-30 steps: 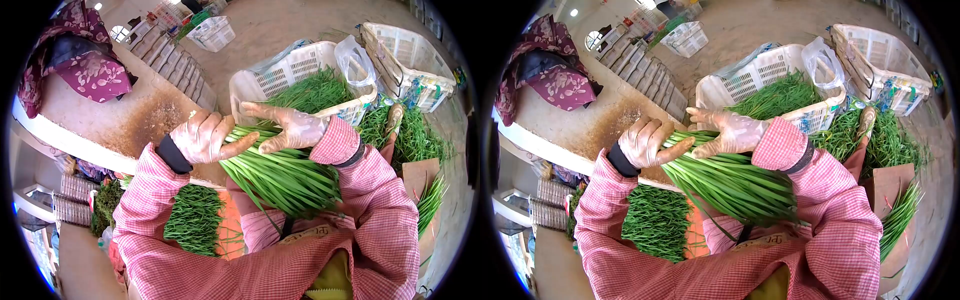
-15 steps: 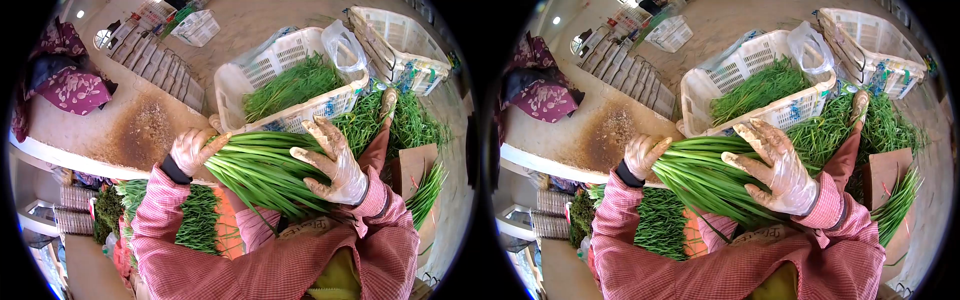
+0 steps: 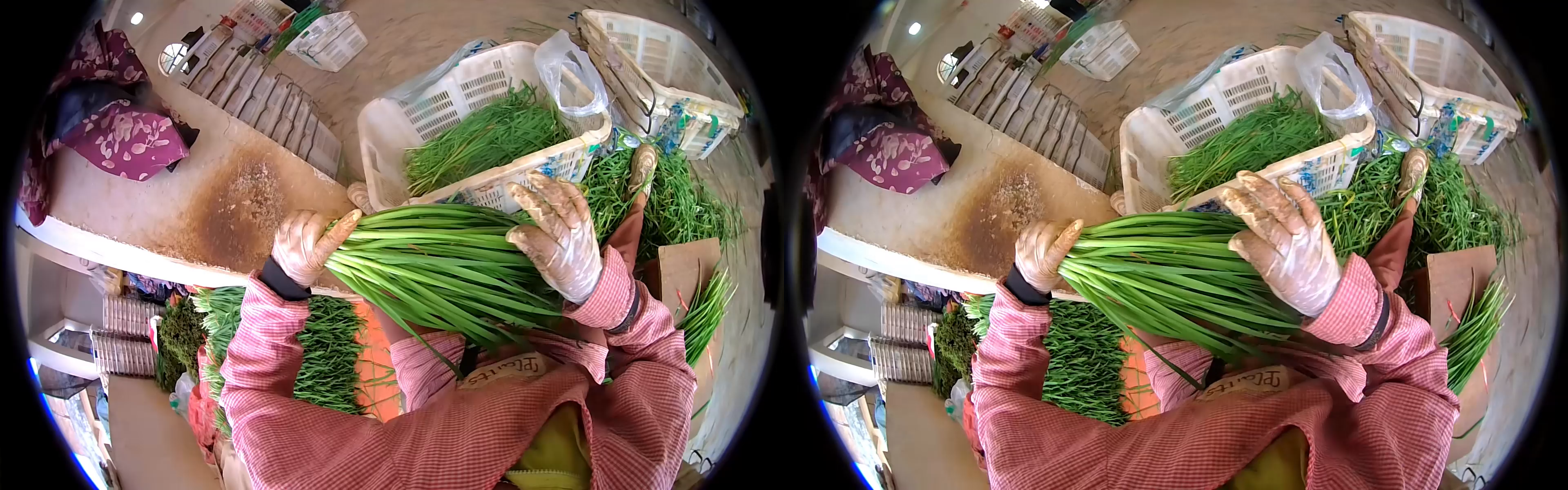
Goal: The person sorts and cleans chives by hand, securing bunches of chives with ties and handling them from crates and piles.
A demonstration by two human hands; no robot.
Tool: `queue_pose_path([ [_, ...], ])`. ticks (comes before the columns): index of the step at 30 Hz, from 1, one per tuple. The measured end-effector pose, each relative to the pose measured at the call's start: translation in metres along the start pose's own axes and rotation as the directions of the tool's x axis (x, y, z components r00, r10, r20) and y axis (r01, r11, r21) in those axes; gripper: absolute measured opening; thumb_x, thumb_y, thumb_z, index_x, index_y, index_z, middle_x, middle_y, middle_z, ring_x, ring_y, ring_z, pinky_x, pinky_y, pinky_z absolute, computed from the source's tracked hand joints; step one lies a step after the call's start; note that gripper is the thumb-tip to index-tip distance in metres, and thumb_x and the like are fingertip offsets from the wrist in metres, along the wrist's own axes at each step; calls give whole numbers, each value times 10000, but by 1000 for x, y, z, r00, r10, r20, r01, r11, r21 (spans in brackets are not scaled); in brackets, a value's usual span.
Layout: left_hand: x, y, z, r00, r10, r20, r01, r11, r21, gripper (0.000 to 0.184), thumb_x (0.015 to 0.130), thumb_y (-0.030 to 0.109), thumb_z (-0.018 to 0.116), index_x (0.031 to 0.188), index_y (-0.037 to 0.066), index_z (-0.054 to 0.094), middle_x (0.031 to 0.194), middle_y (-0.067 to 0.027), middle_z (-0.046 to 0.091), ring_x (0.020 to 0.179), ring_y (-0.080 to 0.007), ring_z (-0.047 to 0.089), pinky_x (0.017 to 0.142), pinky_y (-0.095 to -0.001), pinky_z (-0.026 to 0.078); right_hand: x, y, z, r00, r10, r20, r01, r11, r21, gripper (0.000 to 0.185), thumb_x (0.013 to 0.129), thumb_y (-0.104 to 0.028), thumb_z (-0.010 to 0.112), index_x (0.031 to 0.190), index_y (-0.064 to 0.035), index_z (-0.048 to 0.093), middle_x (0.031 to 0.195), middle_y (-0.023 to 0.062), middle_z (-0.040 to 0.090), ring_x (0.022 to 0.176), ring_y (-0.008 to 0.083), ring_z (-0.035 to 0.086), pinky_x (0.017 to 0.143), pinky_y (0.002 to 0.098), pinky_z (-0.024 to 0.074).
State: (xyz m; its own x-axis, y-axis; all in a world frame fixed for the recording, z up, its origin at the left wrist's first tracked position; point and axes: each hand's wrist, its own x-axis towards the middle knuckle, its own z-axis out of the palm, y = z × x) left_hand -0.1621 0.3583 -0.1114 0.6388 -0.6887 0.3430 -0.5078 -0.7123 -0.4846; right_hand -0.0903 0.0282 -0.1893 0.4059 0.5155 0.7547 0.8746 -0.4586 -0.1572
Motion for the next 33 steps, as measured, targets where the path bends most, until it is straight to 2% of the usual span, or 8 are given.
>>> queue_pose_path([
  [6, -14, -9, -4, 997, -67, 30, 67, 998, 18, 530, 679, 116, 549, 1203, 173, 491, 783, -35, 530, 654, -192, 532, 592, -320, 440, -27, 46, -19, 980, 195, -32, -197, 954, -224, 145, 666, -122, 673, 782, -56, 615, 1219, 94, 481, 1157, 321, 399, 926, 447, 337],
  [9, -9, -8, -1, 999, -39, 21, 38, 998, 40, 525, 681, 128, 553, 1201, 170, 492, 778, -36, 528, 653, -195, 531, 591, -319, 439, -10, 7, -11, 998, -64, -25, 65, 995, 75, 200, 661, -199, 656, 860, -217, 653, 1253, 28, 465, 1205, 285, 349, 922, 440, 349],
  [13, 2, 2, -5, 1000, -4, 22, 4, 1000, 26, 522, 680, 141, 558, 1198, 172, 494, 776, -37, 529, 653, -198, 532, 590, -318, 437, 21, -21, 30, 986, -153, 67, 154, 988, -9, 204, 723, -262, 520, 887, -309, 632, 1295, 7, 424, 1251, 250, 289, 986, 443, 271],
  [15, 4, 8, -13, 1000, -22, 7, 23, 998, -53, 519, 677, 155, 562, 1192, 175, 500, 774, -39, 527, 652, -200, 531, 592, -319, 438, 29, -21, 39, 987, -140, 84, 137, 990, 40, 181, 734, -249, 501, 859, -276, 629, 1292, 4, 428, 1259, 238, 279, 1011, 441, 229],
  [18, -5, 5, -11, 999, -32, 12, 32, 999, -27, 534, 658, 180, 583, 1187, 176, 506, 762, -41, 518, 656, -206, 530, 593, -326, 441, 34, -22, 41, 973, -229, 31, 228, 973, 40, 154, 629, -217, 644, 772, -164, 625, 1259, -7, 453, 1206, 262, 350, 941, 451, 328],
  [25, -23, -8, -4, 997, -64, -40, 66, 996, 55, 596, 650, 207, 606, 1228, 179, 462, 829, -60, 548, 676, -215, 533, 610, -336, 450, 8, 19, -2, 987, -137, -79, 134, 990, -49, 141, 599, -148, 660, 726, -121, 601, 1206, 33, 503, 1188, 284, 382, 928, 445, 329],
  [28, -26, -9, -4, 994, -95, -45, 97, 994, 43, 597, 663, 238, 614, 1234, 174, 452, 838, -69, 549, 661, -218, 532, 589, -339, 443, -3, 32, -12, 1000, 18, -23, -20, 995, -100, 116, 606, -157, 697, 696, -123, 632, 1197, 65, 506, 1164, 310, 399, 907, 444, 344],
  [33, -11, -1, -3, 998, -54, -42, 55, 998, 15, 594, 667, 277, 618, 1226, 157, 457, 832, -72, 545, 651, -222, 532, 567, -338, 430, 20, -13, 22, 991, -131, -37, 135, 977, 166, 175, 664, -259, 633, 834, -219, 646, 1268, -19, 447, 1210, 277, 341, 923, 448, 340],
])
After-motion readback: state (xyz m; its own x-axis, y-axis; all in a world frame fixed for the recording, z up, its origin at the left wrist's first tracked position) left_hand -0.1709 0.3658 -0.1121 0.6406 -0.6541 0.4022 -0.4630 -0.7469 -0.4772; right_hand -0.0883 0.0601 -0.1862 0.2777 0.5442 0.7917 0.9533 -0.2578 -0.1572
